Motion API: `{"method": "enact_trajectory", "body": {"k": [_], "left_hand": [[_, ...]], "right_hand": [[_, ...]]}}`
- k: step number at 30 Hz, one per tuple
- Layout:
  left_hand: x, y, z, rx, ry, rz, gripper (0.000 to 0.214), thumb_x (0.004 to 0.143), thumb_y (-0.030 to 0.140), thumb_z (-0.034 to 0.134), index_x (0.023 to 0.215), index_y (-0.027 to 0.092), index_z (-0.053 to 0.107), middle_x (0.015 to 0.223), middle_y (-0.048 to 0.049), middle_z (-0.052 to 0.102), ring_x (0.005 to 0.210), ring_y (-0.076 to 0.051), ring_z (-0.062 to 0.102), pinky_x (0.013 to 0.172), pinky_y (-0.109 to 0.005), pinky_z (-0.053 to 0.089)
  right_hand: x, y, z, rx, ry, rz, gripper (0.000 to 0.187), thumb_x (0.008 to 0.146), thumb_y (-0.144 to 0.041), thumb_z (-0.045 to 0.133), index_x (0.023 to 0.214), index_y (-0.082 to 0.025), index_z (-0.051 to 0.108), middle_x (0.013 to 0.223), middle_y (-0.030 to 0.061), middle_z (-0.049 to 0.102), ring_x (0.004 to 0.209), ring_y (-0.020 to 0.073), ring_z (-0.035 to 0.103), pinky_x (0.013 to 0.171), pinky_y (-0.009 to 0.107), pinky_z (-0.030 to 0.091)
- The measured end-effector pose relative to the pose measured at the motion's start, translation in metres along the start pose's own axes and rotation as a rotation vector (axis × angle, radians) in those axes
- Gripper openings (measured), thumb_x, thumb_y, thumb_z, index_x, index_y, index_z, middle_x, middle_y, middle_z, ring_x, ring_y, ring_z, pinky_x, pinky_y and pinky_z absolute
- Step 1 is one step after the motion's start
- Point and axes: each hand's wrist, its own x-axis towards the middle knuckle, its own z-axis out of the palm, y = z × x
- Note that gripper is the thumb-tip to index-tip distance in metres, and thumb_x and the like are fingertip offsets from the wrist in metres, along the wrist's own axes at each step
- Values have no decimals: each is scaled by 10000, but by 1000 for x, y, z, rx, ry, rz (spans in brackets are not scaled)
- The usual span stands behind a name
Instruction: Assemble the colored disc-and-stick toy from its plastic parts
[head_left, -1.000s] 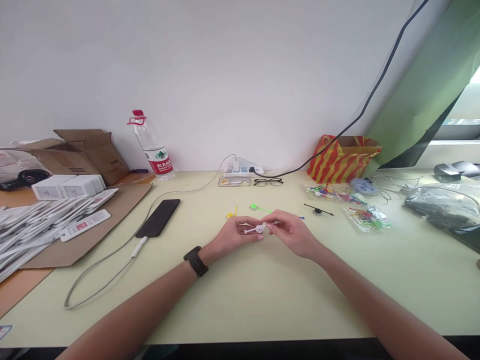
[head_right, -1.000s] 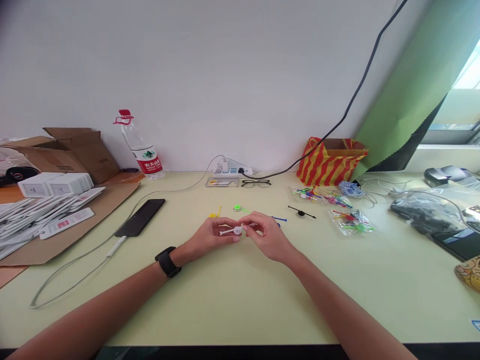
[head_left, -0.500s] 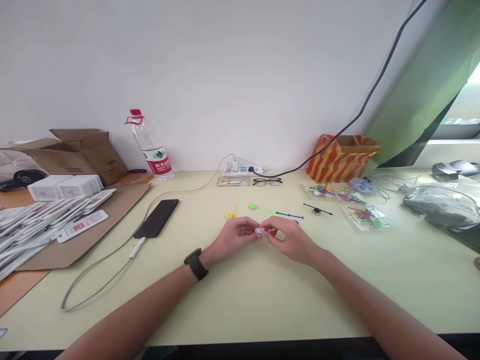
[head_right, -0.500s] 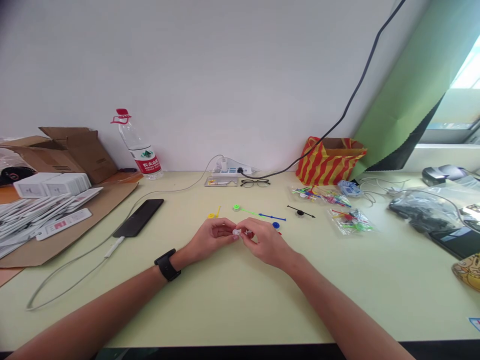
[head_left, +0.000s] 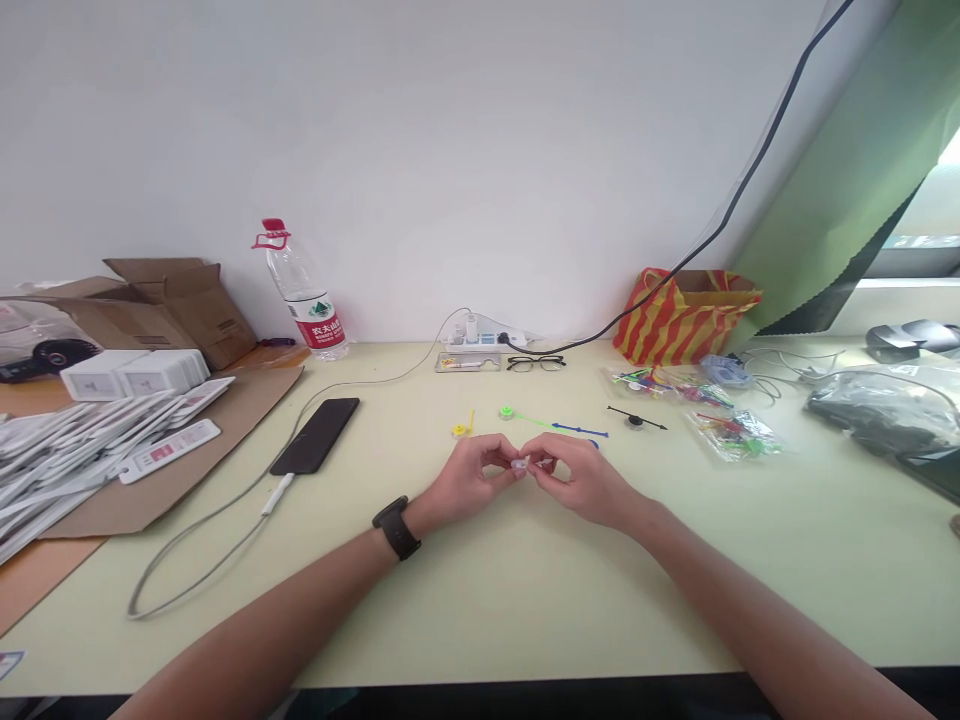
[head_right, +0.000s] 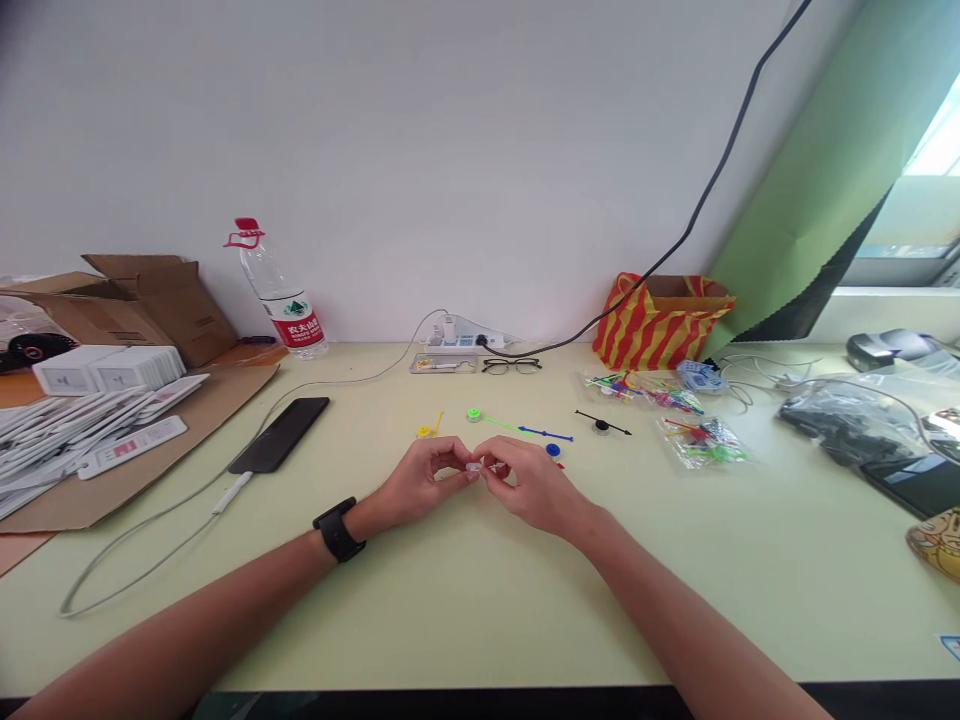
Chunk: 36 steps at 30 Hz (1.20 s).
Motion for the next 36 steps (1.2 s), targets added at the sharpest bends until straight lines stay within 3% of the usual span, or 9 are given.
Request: {"method": "enact_trajectory", "body": {"k": [10,15,18,21,25,28,31,33,36], "left_hand": [[2,5,-10,-281,-3,-177,254,927,391,758,997,147,756,1055,-125,777,1001,-237,725,908,-364,561],[4,-1,-13,-367,16,-184,242,865,351,831,999,162,762,1043,-93,778,972,-210,722,951,-387,559],[5,-4,-13,-389,73,-203,294,828,343,867,1049,174,773,986,-63,775,932,-203,730,970,-414,563],[6,-7,-14,-387,93,-223,317,814,361,877,1047,164,788,994,-77,786,967,-225,738,1004,-441,554],[7,-9,-15,-405,112,-225,359,801,382,886,1066,158,794,992,-89,793,971,-237,745,1026,-472,552],[7,-10,-16,-401,136,-234,372,787,380,897,1062,152,796,982,-91,793,940,-229,747,997,-454,567],[7,-8,-16,-399,155,-240,369,777,378,904,1040,142,796,975,-94,791,913,-218,746,970,-426,578],[7,-7,-15,-391,176,-239,376,770,385,908,1029,137,796,953,-95,788,892,-215,744,953,-419,585],[7,-4,-15,-377,201,-241,380,766,392,908,1020,133,795,927,-96,783,878,-217,740,943,-424,590]], "right_hand": [[7,-3,-7,119,52,120,127,960,-269,606,1058,-248,683,942,27,733,834,180,665,679,296,512],[7,-2,-8,50,191,99,162,944,-344,644,1074,-258,689,1129,87,687,916,212,646,611,295,497],[6,-3,-10,34,264,119,173,968,-370,618,1088,-258,673,1011,72,696,777,194,624,552,296,464],[5,-7,-12,90,236,129,195,1005,-393,567,1113,-254,650,910,55,713,742,198,635,584,314,477],[3,-14,-8,134,179,85,307,1045,-403,489,1317,-277,557,1224,96,694,799,189,639,705,358,544],[-1,-17,-2,105,198,55,513,1041,-413,504,1519,-320,342,1422,132,585,919,210,638,806,396,564],[-3,-19,0,146,184,121,529,1047,-478,479,1515,-299,308,1002,70,688,798,221,603,699,371,534],[-2,-20,-3,275,123,232,393,1071,-531,381,1366,-279,444,631,-46,510,564,187,464,544,317,427],[1,-19,-7,423,127,297,350,1057,-584,388,1147,-268,511,538,-102,279,477,146,282,479,280,271]]}}
